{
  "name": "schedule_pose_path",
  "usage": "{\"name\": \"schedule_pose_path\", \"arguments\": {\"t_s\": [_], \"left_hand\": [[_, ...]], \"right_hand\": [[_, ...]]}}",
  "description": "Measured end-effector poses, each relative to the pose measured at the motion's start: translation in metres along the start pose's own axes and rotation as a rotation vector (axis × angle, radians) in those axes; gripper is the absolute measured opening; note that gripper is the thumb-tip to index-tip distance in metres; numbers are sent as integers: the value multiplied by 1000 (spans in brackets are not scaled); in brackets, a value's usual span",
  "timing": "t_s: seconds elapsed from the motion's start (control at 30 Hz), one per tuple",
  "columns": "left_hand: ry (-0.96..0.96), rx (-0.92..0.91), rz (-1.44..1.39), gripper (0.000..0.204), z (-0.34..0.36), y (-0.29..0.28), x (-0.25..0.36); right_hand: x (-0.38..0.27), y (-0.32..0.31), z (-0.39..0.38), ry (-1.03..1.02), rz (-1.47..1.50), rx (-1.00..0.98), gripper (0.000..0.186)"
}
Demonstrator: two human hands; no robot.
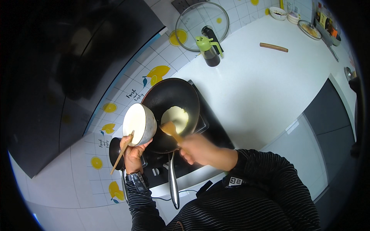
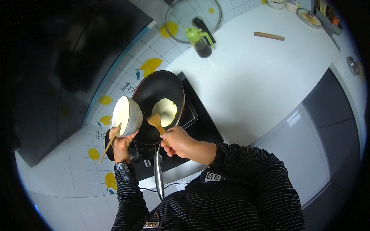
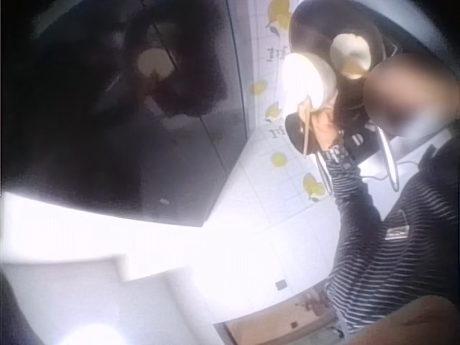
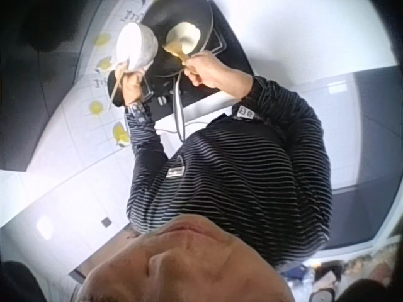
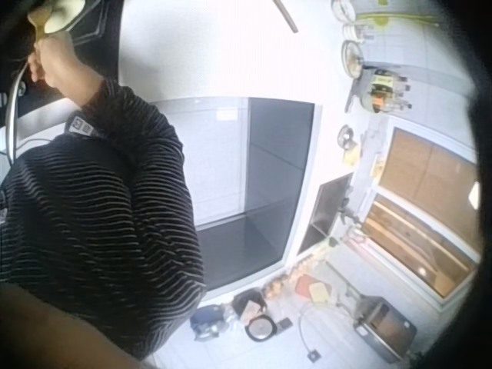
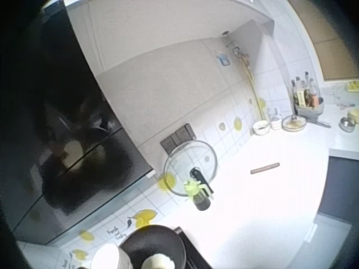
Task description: The person pours oil into a frying pan on a gas stove, then stirs a batter in a bowl with chopsticks. They pour the batter into the pan and spread it with a wooden spatula to form a pancake.
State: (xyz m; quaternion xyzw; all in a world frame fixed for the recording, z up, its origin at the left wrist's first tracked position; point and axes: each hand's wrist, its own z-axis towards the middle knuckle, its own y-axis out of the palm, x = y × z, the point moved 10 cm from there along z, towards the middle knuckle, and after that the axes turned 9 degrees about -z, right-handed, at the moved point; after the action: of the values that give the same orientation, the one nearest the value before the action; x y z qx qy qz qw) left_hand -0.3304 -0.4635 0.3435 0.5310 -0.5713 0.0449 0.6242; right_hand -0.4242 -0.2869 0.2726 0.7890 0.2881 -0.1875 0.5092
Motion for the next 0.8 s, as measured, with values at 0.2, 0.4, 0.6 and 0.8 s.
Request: {"name": "schedule_pose_path", "arguments": {"t_s": [0.2,0.4,0.6,0.8], "left_hand": [[-27,-4,6,73,-3,3,-7],[-20,6,27,76,-6,8,-10],[18,-11,127,72,-13,13,-10],[2,24,-4,73,-13,4,-14]], "right_hand": [[-18,9,11,-86,-21,27,12],[-25,4,13,-151,-158,82,14],[-32,10,3,-235,-159,32,17],[-49,27,-21,-346,-191,-44,16]]}}
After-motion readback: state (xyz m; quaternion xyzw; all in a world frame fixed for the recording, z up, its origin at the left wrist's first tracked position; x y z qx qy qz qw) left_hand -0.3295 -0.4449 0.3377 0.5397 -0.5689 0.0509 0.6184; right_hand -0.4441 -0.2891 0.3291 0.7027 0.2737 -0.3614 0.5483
